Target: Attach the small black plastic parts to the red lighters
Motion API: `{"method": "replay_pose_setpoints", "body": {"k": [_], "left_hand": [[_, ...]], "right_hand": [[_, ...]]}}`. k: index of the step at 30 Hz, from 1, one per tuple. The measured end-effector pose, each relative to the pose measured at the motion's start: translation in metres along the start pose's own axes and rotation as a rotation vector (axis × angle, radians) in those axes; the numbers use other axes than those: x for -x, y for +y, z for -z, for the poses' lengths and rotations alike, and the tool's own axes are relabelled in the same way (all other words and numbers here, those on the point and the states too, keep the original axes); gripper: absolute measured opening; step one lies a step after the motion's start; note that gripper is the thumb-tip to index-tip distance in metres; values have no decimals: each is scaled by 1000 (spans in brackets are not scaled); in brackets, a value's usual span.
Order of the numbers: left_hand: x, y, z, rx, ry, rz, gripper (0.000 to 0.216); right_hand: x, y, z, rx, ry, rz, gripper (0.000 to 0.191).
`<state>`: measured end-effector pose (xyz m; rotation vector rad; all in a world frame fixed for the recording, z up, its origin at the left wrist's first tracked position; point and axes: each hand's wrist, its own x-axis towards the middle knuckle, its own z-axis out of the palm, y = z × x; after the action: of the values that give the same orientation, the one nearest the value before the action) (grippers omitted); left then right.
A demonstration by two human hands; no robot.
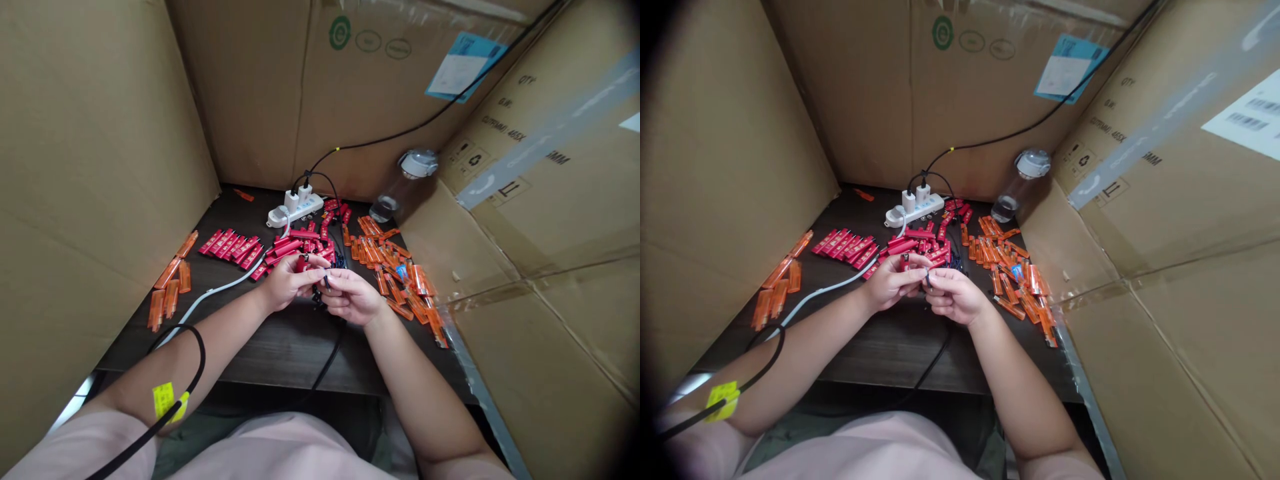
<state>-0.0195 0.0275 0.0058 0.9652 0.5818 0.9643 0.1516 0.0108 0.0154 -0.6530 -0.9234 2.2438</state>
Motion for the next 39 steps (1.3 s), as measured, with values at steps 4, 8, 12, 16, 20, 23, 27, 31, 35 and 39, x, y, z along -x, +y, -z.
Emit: {"method": "replay_pose_setpoints", "body": {"k": [4, 8, 12, 16, 20, 23, 27, 31, 35, 39], "left_hand": [[-1, 0, 0, 22, -11, 0, 23], [-1, 0, -1, 32, -4, -9, 21], [-1, -1, -1, 23, 1, -8, 21], [-2, -1, 0, 6, 21, 4, 24], [-3, 0, 0, -8, 60, -1, 31], [-3, 0, 0, -91, 123, -24, 37], [-4, -4, -1, -251, 202, -20, 45], [-6, -7, -1, -353, 246, -44, 38], [-5, -6, 2, -442, 234, -80, 34], [-2, 0, 2, -535, 156, -95, 27]], "right_hand": [[0, 0, 1, -3, 5, 1, 20], [0, -1, 0, -1, 15, 0, 21], [0, -1, -2, 6, 26, 16, 23], [-1, 0, -4, 35, 51, 24, 25], [-4, 2, -6, 105, 162, 120, 25], [-8, 5, -6, 154, 306, 261, 24], [-15, 12, -4, 196, 458, 391, 26], [-20, 17, -5, 203, 499, 411, 28], [-20, 15, -6, 244, 559, 430, 32], [-15, 11, -3, 410, 617, 474, 33]]}}
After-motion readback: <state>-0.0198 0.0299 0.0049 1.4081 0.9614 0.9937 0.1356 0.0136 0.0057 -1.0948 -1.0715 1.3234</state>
